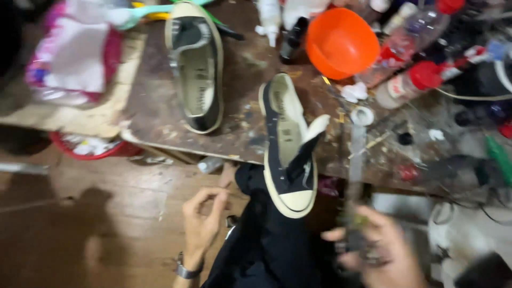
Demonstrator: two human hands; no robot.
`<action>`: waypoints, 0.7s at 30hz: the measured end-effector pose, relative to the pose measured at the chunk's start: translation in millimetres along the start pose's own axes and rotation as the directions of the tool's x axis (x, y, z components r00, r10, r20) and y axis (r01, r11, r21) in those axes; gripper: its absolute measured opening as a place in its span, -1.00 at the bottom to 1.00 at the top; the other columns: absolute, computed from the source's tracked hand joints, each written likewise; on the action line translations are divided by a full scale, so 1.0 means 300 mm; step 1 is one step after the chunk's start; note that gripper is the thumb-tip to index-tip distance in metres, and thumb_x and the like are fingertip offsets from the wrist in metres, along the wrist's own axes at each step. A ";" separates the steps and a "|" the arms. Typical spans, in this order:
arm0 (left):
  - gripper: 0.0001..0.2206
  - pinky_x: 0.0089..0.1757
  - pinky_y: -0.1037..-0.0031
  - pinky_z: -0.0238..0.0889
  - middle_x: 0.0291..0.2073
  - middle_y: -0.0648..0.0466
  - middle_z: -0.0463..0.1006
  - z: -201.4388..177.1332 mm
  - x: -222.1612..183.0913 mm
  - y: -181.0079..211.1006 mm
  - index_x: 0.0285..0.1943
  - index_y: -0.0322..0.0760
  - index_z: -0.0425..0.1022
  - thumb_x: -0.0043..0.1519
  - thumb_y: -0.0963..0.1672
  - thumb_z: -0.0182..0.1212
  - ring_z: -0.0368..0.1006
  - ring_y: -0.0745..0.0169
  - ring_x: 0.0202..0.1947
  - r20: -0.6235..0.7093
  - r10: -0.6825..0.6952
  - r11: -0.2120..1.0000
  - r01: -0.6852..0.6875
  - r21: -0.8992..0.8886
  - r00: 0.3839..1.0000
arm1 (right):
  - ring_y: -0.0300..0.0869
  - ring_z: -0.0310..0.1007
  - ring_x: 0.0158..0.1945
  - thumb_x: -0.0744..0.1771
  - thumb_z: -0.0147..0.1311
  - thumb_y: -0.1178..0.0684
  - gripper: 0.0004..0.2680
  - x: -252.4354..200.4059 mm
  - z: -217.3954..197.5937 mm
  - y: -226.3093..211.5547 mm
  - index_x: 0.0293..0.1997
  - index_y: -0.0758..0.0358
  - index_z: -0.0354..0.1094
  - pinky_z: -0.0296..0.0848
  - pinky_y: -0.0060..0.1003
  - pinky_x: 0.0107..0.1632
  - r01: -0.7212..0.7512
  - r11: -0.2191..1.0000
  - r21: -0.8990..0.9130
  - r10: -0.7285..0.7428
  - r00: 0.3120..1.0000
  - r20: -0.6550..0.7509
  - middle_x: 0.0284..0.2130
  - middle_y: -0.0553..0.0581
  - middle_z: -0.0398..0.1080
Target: Repairing or customizing a canvas shoe by applying a liquid coating, drying it with a heat gun, and trimming excess material with scissors.
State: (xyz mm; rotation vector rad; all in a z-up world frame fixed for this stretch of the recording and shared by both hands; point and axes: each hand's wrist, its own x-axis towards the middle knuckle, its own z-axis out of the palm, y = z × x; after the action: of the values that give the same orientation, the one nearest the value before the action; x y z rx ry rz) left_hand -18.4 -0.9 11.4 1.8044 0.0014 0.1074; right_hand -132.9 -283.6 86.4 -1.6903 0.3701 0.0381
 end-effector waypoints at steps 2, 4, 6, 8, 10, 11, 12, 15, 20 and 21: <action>-0.63 -0.38 0.59 0.29 -0.43 0.11 0.62 -0.012 -0.024 0.072 -0.28 -0.23 0.53 0.22 0.06 -0.09 0.51 0.37 -0.46 0.126 0.117 0.978 -0.092 -0.189 0.985 | -0.35 0.55 -0.56 0.00 0.36 0.26 -0.44 0.031 0.229 -0.072 0.07 0.28 0.22 0.52 -0.56 -0.38 0.125 0.966 -0.224 -0.136 0.990 -0.037 -0.38 0.05 0.66; -0.42 -0.13 0.44 0.23 -0.11 -0.04 0.44 -0.043 -0.043 0.181 0.00 -0.34 0.34 0.22 0.20 -0.22 0.38 0.19 -0.12 0.260 0.207 0.962 -0.147 -0.230 0.943 | -0.34 0.56 -0.44 0.05 0.31 0.20 -0.52 0.059 0.352 -0.076 0.04 0.23 0.28 0.55 -0.54 -0.32 0.218 0.930 -0.296 -0.233 0.972 -0.018 -0.31 0.06 0.60; -0.15 0.11 0.30 0.18 0.22 -0.18 0.27 -0.049 -0.072 0.245 0.28 -0.44 0.15 0.22 0.34 -0.35 0.25 0.00 0.22 0.386 0.286 0.943 -0.187 -0.274 0.877 | -0.34 0.57 -0.32 0.09 0.27 0.14 -0.59 0.077 0.451 -0.075 0.01 0.19 0.34 0.58 -0.51 -0.25 0.304 0.881 -0.363 -0.324 0.946 0.007 -0.24 0.08 0.54; -0.47 0.16 0.35 0.13 0.29 -0.16 0.19 -0.034 -0.101 0.263 0.32 -0.47 0.01 0.29 0.01 -0.21 0.28 0.06 0.22 0.281 0.215 0.957 -0.145 -0.250 0.935 | -0.12 0.46 -0.06 0.30 0.01 0.05 -0.70 0.098 0.529 -0.070 0.12 0.31 0.24 0.34 -0.31 0.04 0.630 0.584 -0.513 -0.648 0.742 0.173 -0.06 0.15 0.43; -0.56 0.12 0.41 0.15 0.19 -0.11 0.34 -0.056 -0.087 0.225 0.26 -0.40 0.15 0.28 -0.02 -0.19 0.34 0.11 0.17 0.214 0.128 0.977 -0.086 -0.196 0.968 | -0.08 0.38 0.05 0.29 0.00 0.09 -0.65 0.099 0.547 -0.061 0.20 0.30 0.14 0.27 -0.30 0.11 0.648 0.571 -0.505 -0.603 0.748 0.277 0.01 0.20 0.32; -0.62 0.09 0.48 0.16 0.09 -0.05 0.48 -0.066 -0.079 0.204 0.19 -0.32 0.30 0.27 -0.06 -0.17 0.40 0.16 0.12 0.164 0.041 0.988 -0.015 -0.157 0.986 | -0.05 0.30 0.16 0.29 0.00 0.14 -0.60 0.101 0.556 -0.054 0.28 0.29 0.04 0.20 -0.28 0.19 0.649 0.562 -0.513 -0.545 0.757 0.361 0.08 0.25 0.21; -0.62 0.09 0.48 0.16 0.09 -0.05 0.48 -0.087 -0.053 0.171 0.19 -0.32 0.30 0.27 -0.06 -0.17 0.40 0.16 0.12 0.155 0.034 0.988 -0.010 -0.151 0.987 | -0.05 0.30 0.16 0.29 0.00 0.14 -0.60 0.081 0.545 -0.089 0.28 0.29 0.04 0.20 -0.28 0.19 0.654 0.564 -0.504 -0.543 0.754 0.370 0.08 0.25 0.21; -0.76 -0.11 0.48 0.26 -0.19 0.03 0.54 -0.151 0.034 0.052 -0.04 -0.32 0.44 0.27 -0.13 -0.11 0.44 0.22 -0.17 -0.064 0.043 0.999 -0.042 0.016 0.997 | -0.09 0.36 0.14 0.29 0.05 0.10 -0.67 0.036 0.486 -0.158 0.17 0.32 0.19 0.37 -0.32 0.16 0.753 0.467 -0.463 -0.606 0.654 0.452 0.06 0.23 0.23; -0.84 -0.18 0.32 0.17 -0.34 -0.04 0.47 -0.284 0.278 -0.139 -0.22 -0.40 0.40 0.34 -0.18 -0.07 0.30 0.18 -0.31 -0.320 0.275 0.931 -0.168 0.324 0.906 | -0.25 0.55 -0.14 0.24 0.13 0.06 -0.79 0.028 0.306 -0.031 -0.06 0.09 0.43 0.47 -0.43 -0.03 0.695 0.592 -0.407 -0.571 0.719 0.397 -0.03 0.10 0.36; -0.84 -0.18 0.32 0.17 -0.34 -0.04 0.47 -0.298 0.317 -0.127 -0.22 -0.40 0.40 0.34 -0.18 -0.07 0.30 0.18 -0.31 -0.288 0.275 0.935 -0.185 0.302 0.917 | -0.25 0.55 -0.14 0.24 0.13 0.06 -0.79 0.045 0.273 -0.028 -0.06 0.09 0.43 0.47 -0.43 -0.03 0.673 0.596 -0.439 -0.564 0.739 0.368 -0.03 0.10 0.36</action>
State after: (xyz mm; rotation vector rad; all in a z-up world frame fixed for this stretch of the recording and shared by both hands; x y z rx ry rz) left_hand 71.9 100.4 2.0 2.0346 0.0391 0.6032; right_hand -102.6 -206.2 78.1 -2.2918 -0.4614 -0.2373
